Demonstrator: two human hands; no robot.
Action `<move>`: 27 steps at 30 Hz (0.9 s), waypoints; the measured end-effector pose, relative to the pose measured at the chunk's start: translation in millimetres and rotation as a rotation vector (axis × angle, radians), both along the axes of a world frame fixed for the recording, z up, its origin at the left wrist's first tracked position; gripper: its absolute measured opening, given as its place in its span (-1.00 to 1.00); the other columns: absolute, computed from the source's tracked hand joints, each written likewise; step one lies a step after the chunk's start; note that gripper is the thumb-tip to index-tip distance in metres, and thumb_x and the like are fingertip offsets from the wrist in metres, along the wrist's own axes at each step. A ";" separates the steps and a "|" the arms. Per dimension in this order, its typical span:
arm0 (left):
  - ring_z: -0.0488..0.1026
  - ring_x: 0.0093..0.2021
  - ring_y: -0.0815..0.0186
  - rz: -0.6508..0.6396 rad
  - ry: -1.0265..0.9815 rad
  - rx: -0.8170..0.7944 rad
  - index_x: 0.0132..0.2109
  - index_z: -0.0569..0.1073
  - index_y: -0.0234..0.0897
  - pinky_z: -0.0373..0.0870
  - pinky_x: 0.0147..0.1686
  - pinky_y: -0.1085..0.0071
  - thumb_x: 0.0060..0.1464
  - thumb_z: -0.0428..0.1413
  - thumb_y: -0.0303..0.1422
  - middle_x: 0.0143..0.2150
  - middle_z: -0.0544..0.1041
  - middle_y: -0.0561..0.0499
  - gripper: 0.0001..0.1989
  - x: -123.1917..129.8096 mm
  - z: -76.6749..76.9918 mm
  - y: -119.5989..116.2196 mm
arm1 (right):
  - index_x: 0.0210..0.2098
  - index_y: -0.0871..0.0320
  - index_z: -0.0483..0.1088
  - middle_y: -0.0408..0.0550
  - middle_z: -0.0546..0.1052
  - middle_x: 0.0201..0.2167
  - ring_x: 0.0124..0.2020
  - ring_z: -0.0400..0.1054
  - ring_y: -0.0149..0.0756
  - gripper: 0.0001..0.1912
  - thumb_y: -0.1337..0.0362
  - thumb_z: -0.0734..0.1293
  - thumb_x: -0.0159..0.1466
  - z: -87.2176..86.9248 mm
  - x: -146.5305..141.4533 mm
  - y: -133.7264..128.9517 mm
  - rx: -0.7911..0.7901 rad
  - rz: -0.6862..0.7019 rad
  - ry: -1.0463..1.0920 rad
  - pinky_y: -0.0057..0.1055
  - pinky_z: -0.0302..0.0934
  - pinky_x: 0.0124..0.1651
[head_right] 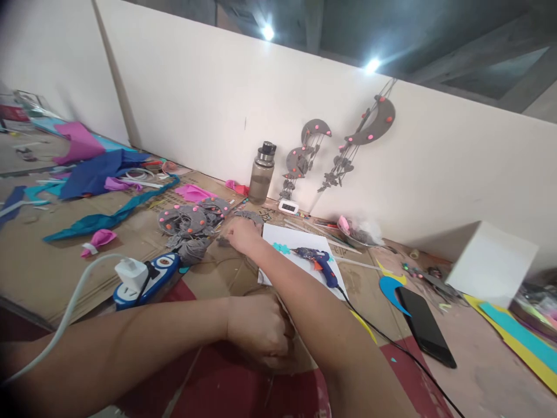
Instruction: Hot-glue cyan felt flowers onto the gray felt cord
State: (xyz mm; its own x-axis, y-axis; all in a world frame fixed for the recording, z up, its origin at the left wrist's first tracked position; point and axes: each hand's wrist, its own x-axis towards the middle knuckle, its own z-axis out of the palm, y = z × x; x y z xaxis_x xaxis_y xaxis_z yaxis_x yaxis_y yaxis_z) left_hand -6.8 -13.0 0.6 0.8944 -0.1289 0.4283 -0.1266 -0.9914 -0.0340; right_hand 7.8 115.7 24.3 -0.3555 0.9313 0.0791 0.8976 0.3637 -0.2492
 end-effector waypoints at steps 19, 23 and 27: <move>0.39 -0.59 0.39 -0.051 -0.060 -0.016 -0.63 0.40 -0.22 0.14 -0.63 0.36 0.10 0.01 -0.27 -0.59 0.50 0.02 -0.63 0.5 7.7 -25.2 | -0.39 0.16 0.42 -0.11 0.40 -0.41 -0.36 0.25 -0.40 -0.88 0.28 0.26 0.22 -3.2 105.6 -102.3 0.158 0.037 0.243 -0.45 0.10 -0.25; 0.40 -0.57 0.39 -0.160 -0.062 -0.007 -0.61 0.38 -0.23 0.16 -0.60 0.36 0.14 -0.02 -0.24 -0.57 0.50 0.00 -0.61 2.4 7.9 -37.9 | -0.33 0.17 0.40 -0.03 0.40 -0.33 -0.27 0.25 -0.31 -0.78 0.13 0.29 0.20 -12.3 100.0 -110.8 0.083 -0.019 0.100 -0.39 0.10 -0.20; 0.33 -0.59 0.42 -0.168 -0.195 0.001 -0.62 0.33 -0.24 0.14 -0.58 0.38 0.15 -0.04 -0.26 -0.62 0.42 0.03 -0.60 -0.8 13.8 -28.4 | -0.40 0.22 0.36 0.05 0.39 -0.31 -0.22 0.24 -0.25 -0.91 0.31 0.27 0.19 -20.0 89.8 -102.5 0.028 -0.084 0.006 -0.34 0.10 -0.15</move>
